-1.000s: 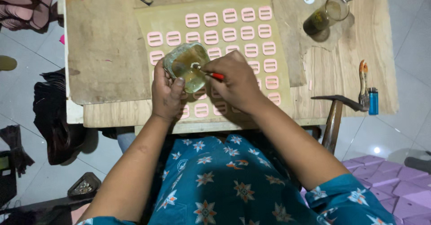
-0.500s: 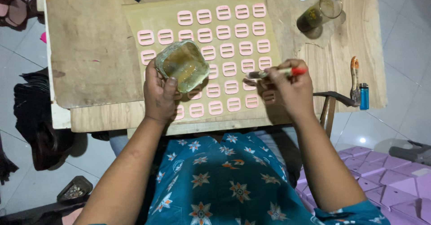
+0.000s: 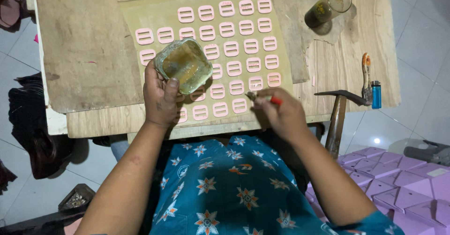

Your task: The person sits at a low workbench covered with pink foam sandal strap components. They hammer white buckle fittings onto a few pieces, then dip a small brush into a container of liquid glue and brush the glue onto the foam pieces one at a time, working across the board.

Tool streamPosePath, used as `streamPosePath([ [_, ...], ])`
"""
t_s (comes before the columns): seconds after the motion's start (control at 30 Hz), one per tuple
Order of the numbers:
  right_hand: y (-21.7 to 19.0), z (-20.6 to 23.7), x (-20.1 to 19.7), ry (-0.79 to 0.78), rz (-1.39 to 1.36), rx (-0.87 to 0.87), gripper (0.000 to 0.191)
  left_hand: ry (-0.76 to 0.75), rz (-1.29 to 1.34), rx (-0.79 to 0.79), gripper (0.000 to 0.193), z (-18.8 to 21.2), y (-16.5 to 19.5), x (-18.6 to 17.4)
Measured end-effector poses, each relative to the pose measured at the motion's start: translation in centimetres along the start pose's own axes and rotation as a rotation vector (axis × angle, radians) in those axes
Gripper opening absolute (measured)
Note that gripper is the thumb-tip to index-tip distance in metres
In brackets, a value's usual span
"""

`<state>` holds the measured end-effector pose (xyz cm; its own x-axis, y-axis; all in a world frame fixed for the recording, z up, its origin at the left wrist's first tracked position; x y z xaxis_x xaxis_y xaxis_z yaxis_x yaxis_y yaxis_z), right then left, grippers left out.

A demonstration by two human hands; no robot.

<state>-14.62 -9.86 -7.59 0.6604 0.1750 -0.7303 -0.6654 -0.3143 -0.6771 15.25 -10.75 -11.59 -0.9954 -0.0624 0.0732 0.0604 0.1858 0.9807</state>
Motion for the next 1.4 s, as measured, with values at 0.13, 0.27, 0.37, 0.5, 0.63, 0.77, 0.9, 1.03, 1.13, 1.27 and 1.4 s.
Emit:
streamPosePath([
  [0.13,3.2,-1.6,-0.7,0.146,-0.159,0.265,0.017,-0.007,0.027,0.01,0.09,0.1,0.2,0.0],
  [0.27,3.1,-2.9,-0.7,0.204,-0.192,0.173,0.017,-0.011,0.033,0.011,0.088,0.1,0.5,0.1],
  [0.37,2.7,-3.4,-1.4,0.237,-0.099,0.123,0.018,-0.02,0.039,0.0,0.086,0.0,0.6,0.1],
  [0.5,2.7,-3.7,-1.8,0.176,-0.035,0.13,0.014,-0.015,0.033,0.011,0.086,0.0,0.7,0.0],
  [0.63,3.2,-3.5,-1.2,0.001,-0.293,0.142,0.012,-0.015,0.027,0.001,0.088,-0.1,0.5,-0.1],
  [0.77,2.9,-2.8,-1.7,0.02,-0.203,-0.006,0.013,-0.012,0.024,-0.001,0.09,-0.4,0.3,-0.1],
  [0.9,5.2,-2.3,0.0,-0.022,-0.641,0.243,0.016,-0.015,0.055,-0.023,0.091,-0.2,0.1,0.2],
  [1.03,5.8,-1.7,-1.1,0.043,-0.568,0.207,0.015,-0.016,0.026,-0.019,0.091,0.1,0.2,0.4],
  [1.13,5.0,-0.7,-1.5,0.073,-0.332,0.072,0.014,-0.017,0.003,-0.008,0.09,0.1,0.1,0.4],
  [1.27,4.9,-0.3,-0.1,-0.003,-0.627,0.186,0.015,-0.016,0.0,0.006,0.089,0.1,0.0,0.4],
  [1.4,4.4,-0.5,-1.6,-0.063,-0.305,0.101,0.018,-0.02,-0.015,0.012,0.089,0.2,0.1,0.4],
])
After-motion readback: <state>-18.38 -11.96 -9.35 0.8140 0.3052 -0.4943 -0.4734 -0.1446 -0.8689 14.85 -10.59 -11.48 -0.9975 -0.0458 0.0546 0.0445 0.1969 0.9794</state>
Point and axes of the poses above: each hand's wrist, its own z-axis away from the middle knuckle, its own x-axis out of the palm, y = z × x, the point moved 6 cm from there along -z, towards the middle knuckle, and after that the axes turned 5 degrees about -y, right-handed, at the moved point
